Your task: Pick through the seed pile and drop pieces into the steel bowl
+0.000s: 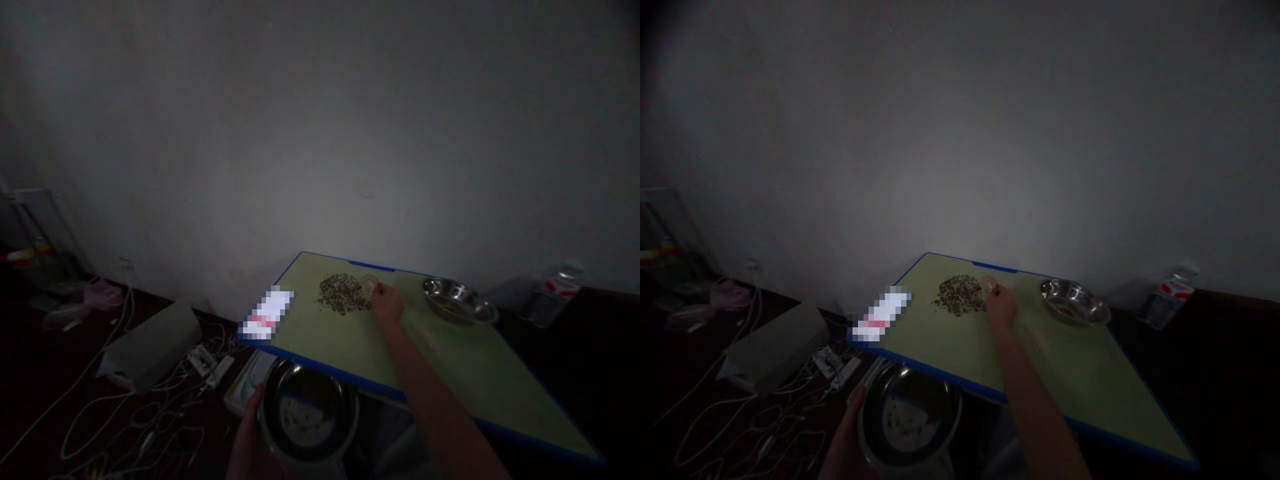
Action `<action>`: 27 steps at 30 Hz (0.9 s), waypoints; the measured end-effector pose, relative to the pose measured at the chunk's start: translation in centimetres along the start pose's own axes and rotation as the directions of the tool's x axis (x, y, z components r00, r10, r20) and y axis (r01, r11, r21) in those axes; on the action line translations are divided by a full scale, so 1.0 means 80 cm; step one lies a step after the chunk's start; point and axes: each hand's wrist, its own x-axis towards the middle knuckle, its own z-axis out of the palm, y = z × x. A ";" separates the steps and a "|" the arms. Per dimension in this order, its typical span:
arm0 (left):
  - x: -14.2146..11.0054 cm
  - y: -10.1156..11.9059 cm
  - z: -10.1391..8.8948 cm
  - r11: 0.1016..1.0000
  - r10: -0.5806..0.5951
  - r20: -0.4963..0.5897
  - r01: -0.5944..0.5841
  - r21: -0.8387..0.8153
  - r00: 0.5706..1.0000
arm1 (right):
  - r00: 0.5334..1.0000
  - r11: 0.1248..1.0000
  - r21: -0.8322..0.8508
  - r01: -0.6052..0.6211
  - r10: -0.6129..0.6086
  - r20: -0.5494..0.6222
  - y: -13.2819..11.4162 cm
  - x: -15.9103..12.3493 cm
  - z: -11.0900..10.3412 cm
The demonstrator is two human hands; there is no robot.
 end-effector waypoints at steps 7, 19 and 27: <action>0.002 0.000 -0.003 0.997 -0.019 0.092 0.025 -0.072 0.996 | 0.997 0.997 -0.014 -0.077 0.077 0.003 0.006 -0.006 -0.007; 0.000 0.003 -0.002 1.000 -0.026 0.030 0.026 0.006 0.999 | 0.997 0.993 0.120 -0.018 0.009 0.074 0.008 0.002 0.007; -0.009 0.006 0.011 0.999 -0.031 0.036 0.031 0.010 0.999 | 0.991 0.975 0.211 0.070 -0.091 0.094 0.001 -0.002 0.007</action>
